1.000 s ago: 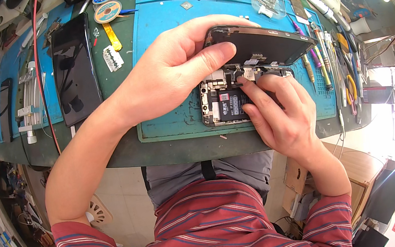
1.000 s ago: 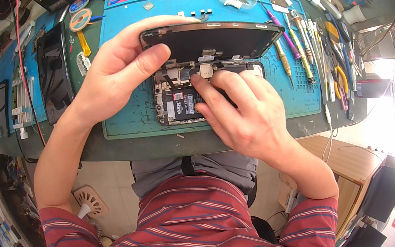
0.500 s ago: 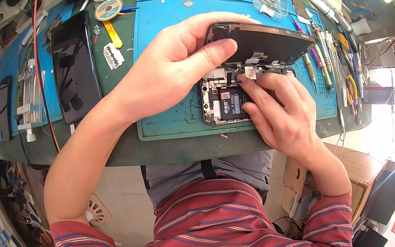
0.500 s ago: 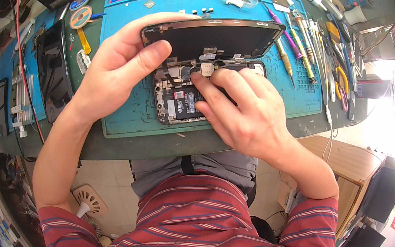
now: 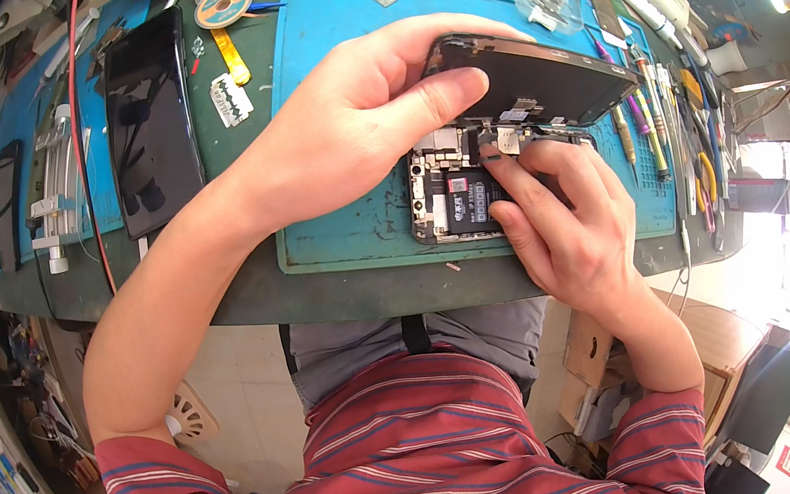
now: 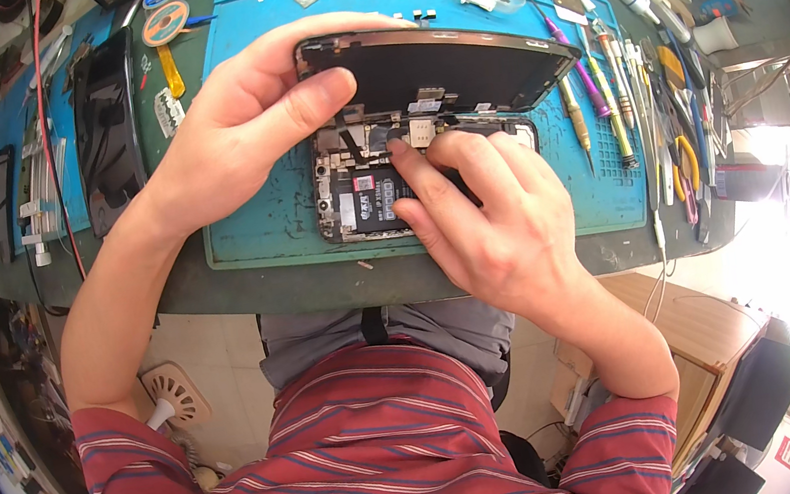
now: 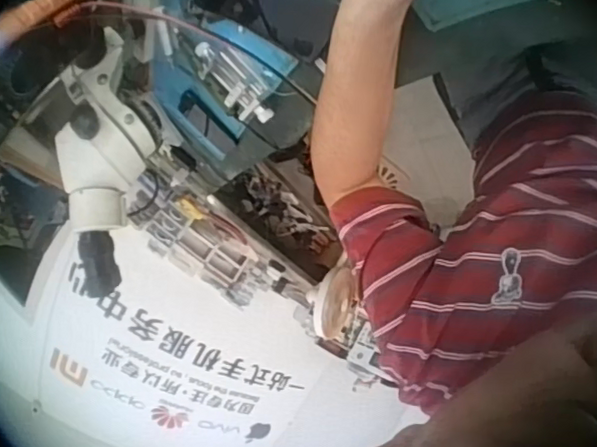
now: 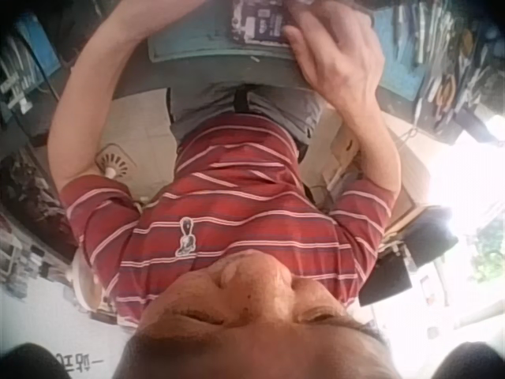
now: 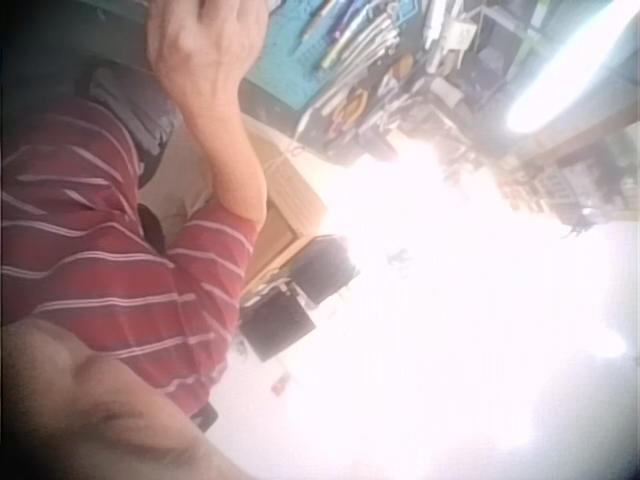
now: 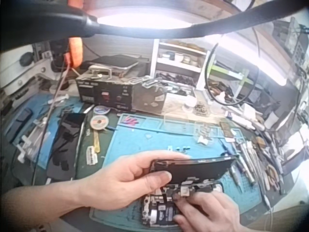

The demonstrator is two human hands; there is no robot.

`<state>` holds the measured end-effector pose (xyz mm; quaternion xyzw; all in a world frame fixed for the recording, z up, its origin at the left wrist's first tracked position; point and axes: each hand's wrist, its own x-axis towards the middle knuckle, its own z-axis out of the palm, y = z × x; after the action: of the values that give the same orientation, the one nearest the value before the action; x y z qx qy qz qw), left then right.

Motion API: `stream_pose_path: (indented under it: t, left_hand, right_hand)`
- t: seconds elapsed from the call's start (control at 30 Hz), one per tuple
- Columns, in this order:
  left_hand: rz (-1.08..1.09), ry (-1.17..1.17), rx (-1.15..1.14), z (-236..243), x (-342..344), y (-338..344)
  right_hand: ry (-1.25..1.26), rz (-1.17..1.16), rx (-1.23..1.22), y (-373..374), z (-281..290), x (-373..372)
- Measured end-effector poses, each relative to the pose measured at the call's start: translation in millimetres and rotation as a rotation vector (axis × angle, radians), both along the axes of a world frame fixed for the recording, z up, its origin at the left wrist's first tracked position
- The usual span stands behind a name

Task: The person is repairing a disassembled smartphone on a blue workbench. They use a screwdriver to remove screws and a metal spudger to disconnect and reconnect ribbon cables and components inside the device. The person also handles small screws and a metal bracket, placing them on the workbench.

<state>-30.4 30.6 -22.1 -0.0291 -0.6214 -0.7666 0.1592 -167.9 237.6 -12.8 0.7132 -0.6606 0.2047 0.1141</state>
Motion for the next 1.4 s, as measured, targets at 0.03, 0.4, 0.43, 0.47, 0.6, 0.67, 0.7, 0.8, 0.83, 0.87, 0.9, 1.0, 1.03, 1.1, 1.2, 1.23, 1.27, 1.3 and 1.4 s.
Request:
stream_pose_path:
  t: [0.03,0.4,0.43,0.47,0.6,0.67,0.7,0.8,0.83,0.87,0.9,1.0,1.03,1.1,1.2,1.23,1.27,1.3,1.4]
  left_hand:
    - [0.0,0.004,0.002,0,0,0]
    - [0.004,0.022,-0.008,-2,-2,0]
    - [0.003,0.026,-0.007,-2,-2,0]
    - [0.005,0.017,-0.004,-2,-2,0]
    - [0.005,0.003,-0.003,-2,-2,0]
    - [0.008,0.002,-0.003,-2,-1,0]
    - [0.011,0.0,0.001,-3,-1,0]
    - [-0.008,0.001,0.016,-2,-2,-1]
    - [-0.017,0.002,0.024,-2,-2,-2]
    - [-0.017,0.008,0.007,-2,-2,-2]
    - [-0.017,0.014,-0.009,-1,-2,-2]
    - [-0.023,0.011,-0.016,-2,-3,-2]
    - [-0.025,0.006,-0.018,-1,-3,-2]
    - [-0.019,0.011,-0.015,-2,-3,-2]
    - [-0.016,0.011,-0.011,-2,-2,-2]
    - [-0.015,0.011,-0.009,-2,-2,-2]
    - [-0.014,0.006,-0.012,-2,-2,-2]
    - [-0.014,0.001,-0.016,-1,-2,-2]
    - [-0.009,-0.006,-0.02,-1,-2,-2]
  right_hand:
    - [0.002,-0.007,0.023,0,2,2]
    - [0.158,0.023,0.079,-5,16,10]
    - [0.181,0.039,0.067,-6,15,9]
    - [0.203,0.054,0.055,-7,13,7]
    - [0.245,0.088,0.06,-7,14,8]
    - [0.281,0.106,0.054,-9,13,8]
    - [0.299,0.117,0.051,-10,12,8]
    - [0.283,0.122,0.043,-11,13,8]
    - [0.235,0.117,0.028,-11,13,5]
    - [0.187,0.111,0.014,-10,11,1]
    - [0.139,0.107,-0.001,-10,10,-1]
    - [0.069,0.091,-0.062,-10,3,-3]
    - [0.06,0.091,-0.081,-11,2,-4]
    - [0.058,0.091,-0.075,-10,4,-3]
    - [0.066,0.097,-0.081,-9,3,-3]
    - [0.068,0.099,-0.085,-9,3,-3]
    - [0.07,0.101,-0.089,-9,3,-3]
    - [0.075,0.1,-0.092,-8,3,-3]
    - [0.087,0.099,-0.1,-8,3,-2]
